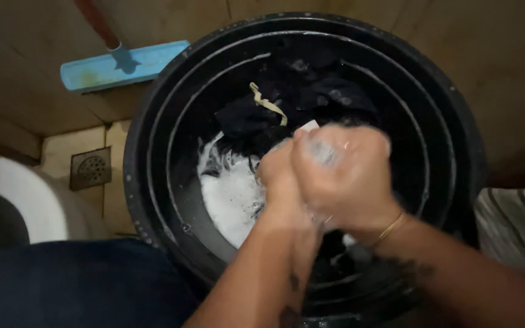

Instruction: The person hand-washes dark-colored clothes in a black bucket filled with soapy water. They repeatedly submerge, agitate, and wring the garments to clean them.

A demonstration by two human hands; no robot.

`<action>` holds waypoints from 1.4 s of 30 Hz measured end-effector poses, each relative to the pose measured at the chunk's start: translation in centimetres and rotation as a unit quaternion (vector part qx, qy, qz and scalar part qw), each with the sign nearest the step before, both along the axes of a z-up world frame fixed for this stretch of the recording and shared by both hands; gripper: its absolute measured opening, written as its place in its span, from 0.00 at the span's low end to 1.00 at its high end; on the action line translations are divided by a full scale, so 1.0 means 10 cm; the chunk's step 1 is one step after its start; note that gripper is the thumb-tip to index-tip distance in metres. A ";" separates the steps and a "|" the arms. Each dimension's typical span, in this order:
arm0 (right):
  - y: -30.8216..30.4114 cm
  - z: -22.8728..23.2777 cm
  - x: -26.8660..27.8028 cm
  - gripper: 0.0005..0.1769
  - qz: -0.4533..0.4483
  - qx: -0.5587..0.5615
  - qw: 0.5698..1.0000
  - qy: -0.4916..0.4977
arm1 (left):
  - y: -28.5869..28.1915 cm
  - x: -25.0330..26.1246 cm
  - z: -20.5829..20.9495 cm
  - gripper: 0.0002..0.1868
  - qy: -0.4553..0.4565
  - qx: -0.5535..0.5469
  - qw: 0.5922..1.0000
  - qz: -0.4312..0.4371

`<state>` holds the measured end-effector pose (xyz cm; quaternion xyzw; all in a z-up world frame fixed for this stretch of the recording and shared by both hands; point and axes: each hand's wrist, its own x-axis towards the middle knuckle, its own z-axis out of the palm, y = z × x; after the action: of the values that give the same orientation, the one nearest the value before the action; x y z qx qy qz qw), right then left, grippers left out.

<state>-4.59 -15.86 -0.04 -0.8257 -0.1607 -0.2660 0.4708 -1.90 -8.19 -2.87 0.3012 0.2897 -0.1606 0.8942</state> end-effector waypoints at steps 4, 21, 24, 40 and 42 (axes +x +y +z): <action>-0.28 -0.12 0.19 0.10 -0.149 -0.012 0.970 0.193 | 0.11 0.00 0.47 0.28 0.038 -0.017 0.998 -0.041; -0.41 -0.27 0.22 0.05 0.074 0.137 0.926 0.345 | 0.26 0.11 -0.41 0.15 -0.014 0.073 0.965 -0.251; -0.55 -0.40 0.29 0.10 -0.006 0.006 0.924 0.383 | 0.29 0.13 -0.70 0.21 -0.001 0.173 0.965 -0.196; -0.25 -2.04 0.20 0.68 0.145 -0.454 0.581 0.660 | 0.54 -0.20 -2.02 0.49 -0.052 0.606 0.429 -0.668; -0.32 -2.39 0.24 0.70 0.160 -0.375 0.638 0.653 | 0.52 -0.08 -2.16 0.48 -0.015 0.600 0.427 -0.676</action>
<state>-2.19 -19.04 -23.92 -0.8516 -0.0265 0.5049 0.1386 -2.73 -2.98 -24.48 0.8635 0.0030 -0.4950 0.0966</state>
